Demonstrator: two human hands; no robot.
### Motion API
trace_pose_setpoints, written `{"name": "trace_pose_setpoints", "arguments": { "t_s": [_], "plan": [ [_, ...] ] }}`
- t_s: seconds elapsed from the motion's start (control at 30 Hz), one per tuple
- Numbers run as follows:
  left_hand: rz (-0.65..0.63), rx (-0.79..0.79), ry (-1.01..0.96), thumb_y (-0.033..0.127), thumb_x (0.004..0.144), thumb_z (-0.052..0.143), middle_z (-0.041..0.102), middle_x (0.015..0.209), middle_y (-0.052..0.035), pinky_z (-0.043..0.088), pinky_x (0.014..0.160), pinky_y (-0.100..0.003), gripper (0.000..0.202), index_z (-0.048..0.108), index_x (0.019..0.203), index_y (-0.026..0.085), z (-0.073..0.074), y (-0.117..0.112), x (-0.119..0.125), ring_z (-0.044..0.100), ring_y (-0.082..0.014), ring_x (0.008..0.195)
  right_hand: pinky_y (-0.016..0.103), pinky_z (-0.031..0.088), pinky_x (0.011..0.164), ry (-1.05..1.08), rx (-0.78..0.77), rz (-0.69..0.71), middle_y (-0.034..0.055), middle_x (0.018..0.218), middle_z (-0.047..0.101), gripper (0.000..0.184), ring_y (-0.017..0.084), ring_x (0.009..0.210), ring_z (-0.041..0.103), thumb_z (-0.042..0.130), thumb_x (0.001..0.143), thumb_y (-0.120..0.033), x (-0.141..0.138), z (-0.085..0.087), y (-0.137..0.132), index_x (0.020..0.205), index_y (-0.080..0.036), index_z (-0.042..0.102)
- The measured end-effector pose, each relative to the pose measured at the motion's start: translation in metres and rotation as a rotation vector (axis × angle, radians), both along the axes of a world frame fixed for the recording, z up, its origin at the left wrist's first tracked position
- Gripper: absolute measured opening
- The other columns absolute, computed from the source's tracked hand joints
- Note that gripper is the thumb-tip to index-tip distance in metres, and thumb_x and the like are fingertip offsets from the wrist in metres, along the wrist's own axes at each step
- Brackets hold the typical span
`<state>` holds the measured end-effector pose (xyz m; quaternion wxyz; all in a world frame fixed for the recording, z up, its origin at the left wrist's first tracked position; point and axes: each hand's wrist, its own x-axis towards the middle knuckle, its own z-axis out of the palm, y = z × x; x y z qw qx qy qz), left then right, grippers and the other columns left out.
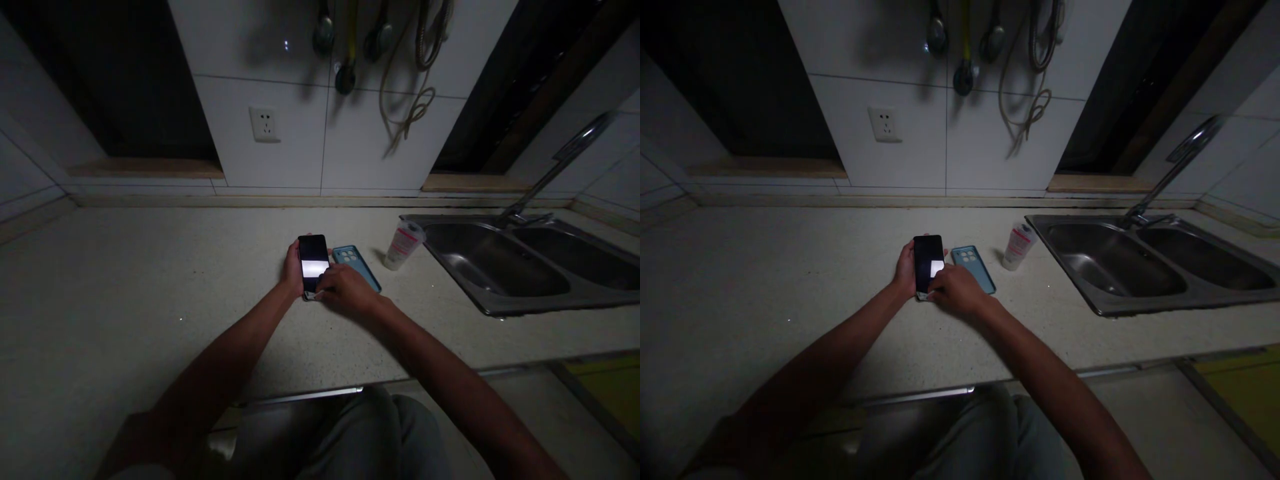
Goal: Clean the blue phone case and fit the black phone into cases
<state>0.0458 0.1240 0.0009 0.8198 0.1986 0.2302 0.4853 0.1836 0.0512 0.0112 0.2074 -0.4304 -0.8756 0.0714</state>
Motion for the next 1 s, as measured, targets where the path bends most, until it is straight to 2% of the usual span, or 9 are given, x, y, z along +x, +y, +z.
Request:
{"name": "trace_pose_setpoints", "arguments": {
  "t_s": [0.1,0.33,0.4,0.53,0.6,0.67,0.83,0.93,1.0],
  "plan": [
    [0.019,0.013,0.012,0.042,0.092,0.047,0.076,0.098,-0.0085,0.058,0.075,-0.037,0.048,0.057,0.135,0.022,0.002,-0.001,0.001,0.074,-0.0246,0.08,0.031,0.04,0.073,0.002,0.055,-0.034,0.0032,0.081,0.074,0.003,0.019,0.084,0.063,0.076,0.083,-0.022,-0.007,-0.006,-0.001,0.085,-0.023,0.077],
    [-0.031,-0.007,-0.004,0.042,0.095,0.04,0.076,0.097,-0.0083,0.058,0.074,-0.04,0.048,0.056,0.137,0.023,0.005,-0.004,0.002,0.073,-0.0253,0.08,0.035,0.041,0.072,0.057,0.15,-0.39,0.01,0.09,0.073,0.007,0.024,0.085,0.062,0.07,0.088,-0.021,-0.001,-0.007,0.009,0.089,-0.019,0.077],
    [-0.031,-0.021,-0.007,0.042,0.096,0.039,0.076,0.096,-0.008,0.058,0.073,-0.04,0.048,0.055,0.137,0.024,0.004,-0.004,0.001,0.073,-0.0254,0.079,0.034,0.042,0.071,0.056,0.093,-0.351,0.0101,0.085,0.073,0.007,0.024,0.083,0.063,0.071,0.086,-0.018,0.008,-0.004,0.009,0.089,-0.018,0.078],
    [-0.036,-0.009,-0.002,0.043,0.096,0.039,0.075,0.09,-0.0077,0.058,0.072,-0.039,0.047,0.057,0.135,0.024,0.0,-0.003,0.0,0.073,-0.0252,0.079,0.032,0.044,0.075,0.049,-0.009,-0.046,0.0081,0.086,0.075,0.007,0.021,0.085,0.064,0.074,0.083,-0.013,0.014,-0.001,0.005,0.085,-0.018,0.078],
    [-0.025,0.014,0.009,0.044,0.097,0.039,0.075,0.09,-0.0078,0.058,0.073,-0.038,0.046,0.057,0.134,0.024,0.001,-0.003,0.001,0.073,-0.0248,0.079,0.032,0.044,0.078,0.041,-0.012,0.025,0.0055,0.086,0.075,0.007,0.02,0.087,0.064,0.075,0.082,-0.014,0.009,-0.002,0.002,0.085,-0.02,0.077],
    [0.007,0.03,0.027,0.042,0.097,0.038,0.075,0.091,-0.0082,0.057,0.074,-0.038,0.047,0.057,0.135,0.024,0.002,-0.003,0.002,0.073,-0.0241,0.079,0.032,0.044,0.077,0.029,0.017,-0.03,0.0044,0.084,0.074,0.006,0.02,0.086,0.064,0.076,0.082,-0.017,0.0,-0.003,0.001,0.085,-0.022,0.077],
    [0.016,0.013,0.006,0.04,0.097,0.037,0.075,0.092,-0.0083,0.057,0.075,-0.037,0.047,0.056,0.136,0.022,0.005,-0.005,0.005,0.072,-0.0226,0.078,0.034,0.042,0.073,0.042,0.125,-0.33,0.0086,0.086,0.073,0.005,0.023,0.084,0.063,0.073,0.085,-0.02,-0.01,-0.001,0.008,0.087,-0.02,0.077],
    [0.004,-0.01,-0.006,0.041,0.095,0.043,0.075,0.094,-0.008,0.057,0.072,-0.037,0.046,0.058,0.133,0.022,0.002,-0.004,0.004,0.072,-0.0231,0.075,0.035,0.042,0.073,0.052,0.086,-0.437,0.0106,0.087,0.074,0.007,0.025,0.083,0.064,0.072,0.085,-0.02,-0.002,0.006,0.011,0.087,-0.018,0.078],
    [-0.014,-0.018,-0.003,0.043,0.093,0.046,0.075,0.095,-0.0083,0.057,0.069,-0.038,0.046,0.058,0.133,0.022,0.001,-0.003,0.003,0.072,-0.0239,0.074,0.034,0.043,0.072,0.064,0.008,-0.422,0.0104,0.085,0.075,0.007,0.025,0.083,0.065,0.072,0.083,-0.018,0.005,0.01,0.01,0.086,-0.017,0.079]
  ]
}}
